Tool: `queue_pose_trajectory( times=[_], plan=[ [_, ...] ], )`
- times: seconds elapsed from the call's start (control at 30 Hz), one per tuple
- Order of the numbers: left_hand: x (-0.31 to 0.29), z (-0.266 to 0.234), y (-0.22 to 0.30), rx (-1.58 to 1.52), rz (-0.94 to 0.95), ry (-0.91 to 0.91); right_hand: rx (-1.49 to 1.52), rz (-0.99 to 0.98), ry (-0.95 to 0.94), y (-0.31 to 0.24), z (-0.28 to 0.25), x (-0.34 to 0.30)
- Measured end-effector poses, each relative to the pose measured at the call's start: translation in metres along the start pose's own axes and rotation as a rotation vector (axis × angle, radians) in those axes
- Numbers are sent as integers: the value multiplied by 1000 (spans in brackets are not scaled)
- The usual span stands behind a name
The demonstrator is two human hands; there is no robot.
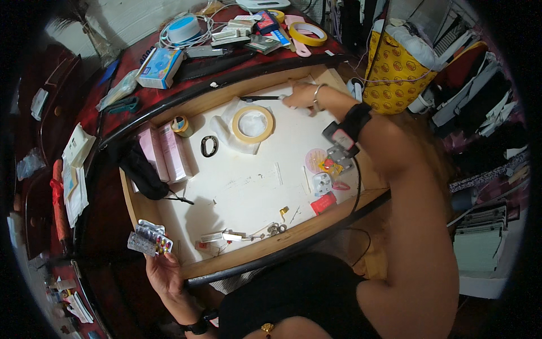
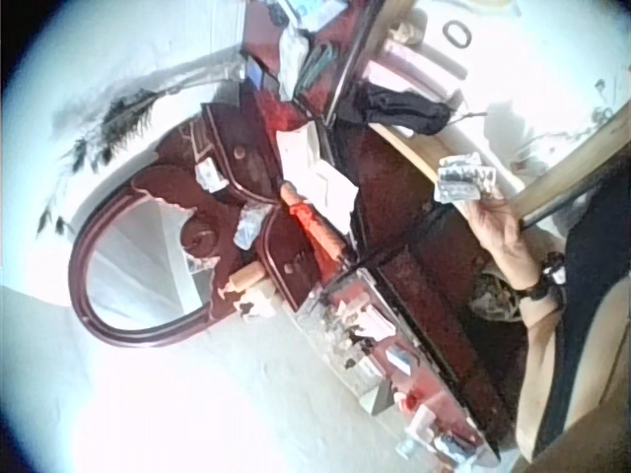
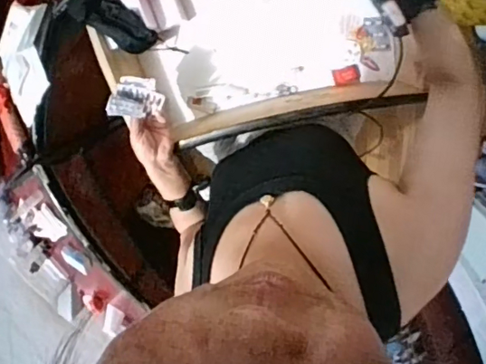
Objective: The person organizes the contents of a dresser drawer by hand, picking up items such as a hairbrush, medicine blister packs, tape, and small containers, and wiping the bottom of the drawer with a white cloth.
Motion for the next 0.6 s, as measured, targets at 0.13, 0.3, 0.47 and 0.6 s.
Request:
queue_pose_trajectory(
  times=[0.13, 0.3, 0.47, 0.6],
  plan=[
    [0, -2, 1, -4, -21, -99, -4, 39, -153, 8, -8, -9],
    [3, 1, 0, 65, -5, -75, 161, -439, -183, -71, 45, -39],
    [2, 3, -1, 28, -34, 26, -228, -942, 121, -173, 139, -6],
    [2, -13, 2, 10, 11, 24, -350, -997, 195, -189, 174, -3]
  ],
)
Point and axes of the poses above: each hand's wrist, its own x-axis towards the middle knuckle, its own z-axis out of the palm, y = z × x, the point moved 7 cm from there along x, towards the middle knuckle, and after that the axes turned 13 degrees about -y, right-handed, at the moved point
